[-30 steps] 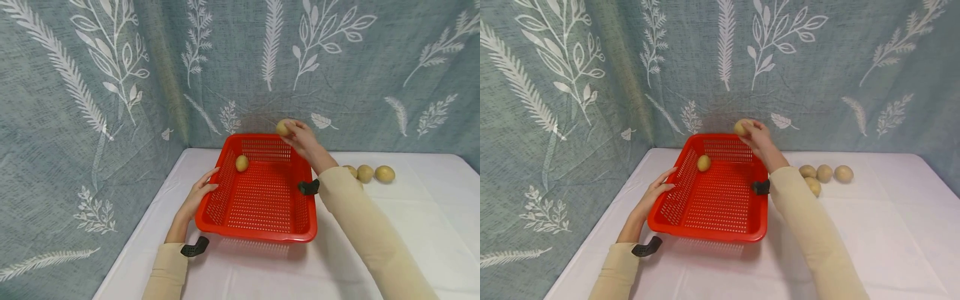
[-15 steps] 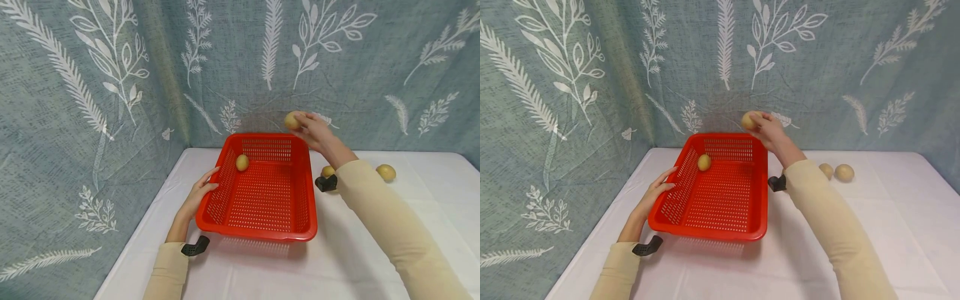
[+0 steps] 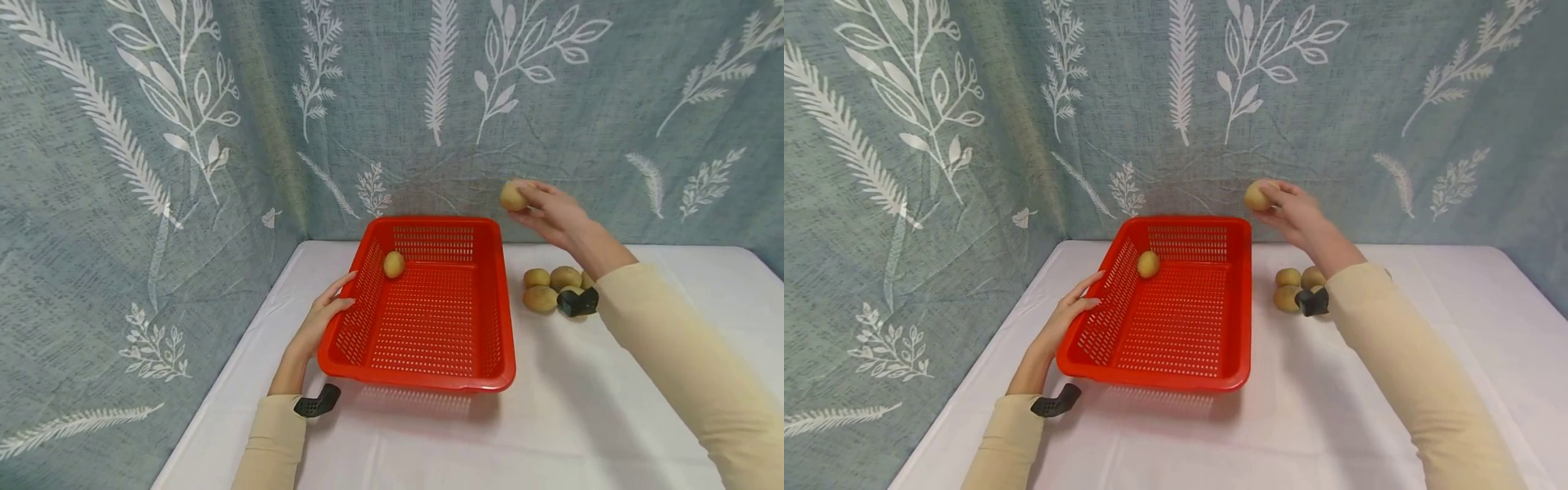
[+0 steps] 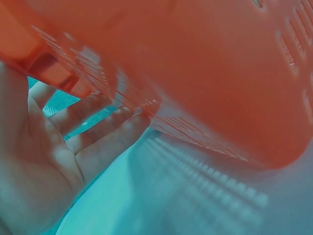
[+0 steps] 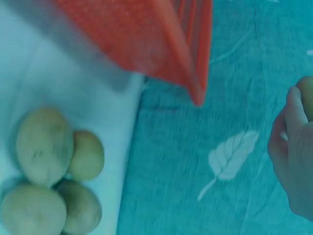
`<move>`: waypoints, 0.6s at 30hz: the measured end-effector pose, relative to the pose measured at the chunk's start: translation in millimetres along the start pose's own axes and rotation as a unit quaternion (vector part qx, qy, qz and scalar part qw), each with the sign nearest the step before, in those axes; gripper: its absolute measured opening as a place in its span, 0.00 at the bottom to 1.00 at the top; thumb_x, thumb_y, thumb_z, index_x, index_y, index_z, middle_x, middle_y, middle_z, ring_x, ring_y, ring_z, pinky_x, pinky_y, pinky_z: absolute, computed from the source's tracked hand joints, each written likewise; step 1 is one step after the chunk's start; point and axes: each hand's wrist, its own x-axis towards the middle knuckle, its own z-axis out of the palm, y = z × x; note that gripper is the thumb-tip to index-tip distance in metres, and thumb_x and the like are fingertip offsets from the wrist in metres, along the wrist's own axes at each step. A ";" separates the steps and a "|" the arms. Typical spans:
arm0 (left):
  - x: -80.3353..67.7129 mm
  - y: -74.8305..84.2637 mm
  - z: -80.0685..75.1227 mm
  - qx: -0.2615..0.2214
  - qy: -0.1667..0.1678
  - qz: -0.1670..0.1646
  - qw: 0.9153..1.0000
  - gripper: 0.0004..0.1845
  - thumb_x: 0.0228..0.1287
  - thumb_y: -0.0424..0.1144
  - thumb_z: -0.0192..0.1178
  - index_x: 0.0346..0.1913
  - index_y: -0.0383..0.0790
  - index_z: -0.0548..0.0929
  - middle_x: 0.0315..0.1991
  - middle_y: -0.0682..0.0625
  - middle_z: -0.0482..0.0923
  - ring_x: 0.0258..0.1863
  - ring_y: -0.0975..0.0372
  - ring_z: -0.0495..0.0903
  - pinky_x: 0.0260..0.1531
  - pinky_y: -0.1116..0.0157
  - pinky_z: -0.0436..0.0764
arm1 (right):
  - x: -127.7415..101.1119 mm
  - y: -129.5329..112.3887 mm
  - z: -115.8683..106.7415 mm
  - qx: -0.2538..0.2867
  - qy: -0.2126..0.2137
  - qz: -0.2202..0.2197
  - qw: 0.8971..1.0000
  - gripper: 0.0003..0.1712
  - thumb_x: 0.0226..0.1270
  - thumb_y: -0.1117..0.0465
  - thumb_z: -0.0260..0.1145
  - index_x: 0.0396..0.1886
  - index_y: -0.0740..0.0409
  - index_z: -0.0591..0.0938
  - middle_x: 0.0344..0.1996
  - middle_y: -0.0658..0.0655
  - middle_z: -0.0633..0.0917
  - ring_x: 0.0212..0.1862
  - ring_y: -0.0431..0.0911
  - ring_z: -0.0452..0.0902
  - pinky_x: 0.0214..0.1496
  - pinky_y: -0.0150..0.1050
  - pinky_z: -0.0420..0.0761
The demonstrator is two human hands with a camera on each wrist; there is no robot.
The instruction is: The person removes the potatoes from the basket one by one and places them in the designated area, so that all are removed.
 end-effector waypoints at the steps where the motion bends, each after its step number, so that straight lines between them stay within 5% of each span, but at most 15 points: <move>1: 0.1 0.1 -0.1 0.001 0.001 0.000 1.000 0.30 0.70 0.34 0.44 0.74 0.47 0.56 0.61 0.34 0.61 0.48 0.50 0.72 0.40 0.59 0.80 | -1.6 -1.3 -3.7 -0.002 -0.002 0.001 1.000 0.41 0.69 0.62 0.55 0.77 0.48 0.47 0.74 0.53 0.47 0.72 0.47 0.47 0.65 0.39 0.61; 7: 0.5 -0.8 -0.5 0.008 0.008 0.001 1.000 0.30 0.70 0.34 0.45 0.74 0.47 0.57 0.61 0.34 0.61 0.47 0.52 0.73 0.40 0.60 0.79 | -9.3 -7.1 -25.4 -0.031 -0.001 -0.002 1.000 0.42 0.69 0.60 0.55 0.77 0.49 0.45 0.73 0.54 0.49 0.73 0.47 0.45 0.66 0.39 0.59; 16: 0.5 -1.5 0.9 0.005 0.008 0.000 1.000 0.30 0.70 0.34 0.44 0.74 0.47 0.56 0.62 0.34 0.61 0.47 0.52 0.73 0.40 0.61 0.79 | -20.4 -14.4 -59.9 -0.060 0.004 0.001 0.998 0.46 0.66 0.58 0.59 0.77 0.49 0.45 0.56 0.52 0.65 0.73 0.47 0.43 0.64 0.36 0.63; 18: 1.0 -0.2 1.3 0.007 0.009 0.000 1.000 0.30 0.70 0.34 0.44 0.74 0.47 0.57 0.62 0.34 0.61 0.47 0.52 0.73 0.40 0.61 0.79 | -23.2 -16.0 -68.6 -0.074 0.007 0.001 0.997 0.45 0.64 0.57 0.62 0.76 0.48 0.49 0.56 0.52 0.65 0.70 0.47 0.52 0.62 0.35 0.66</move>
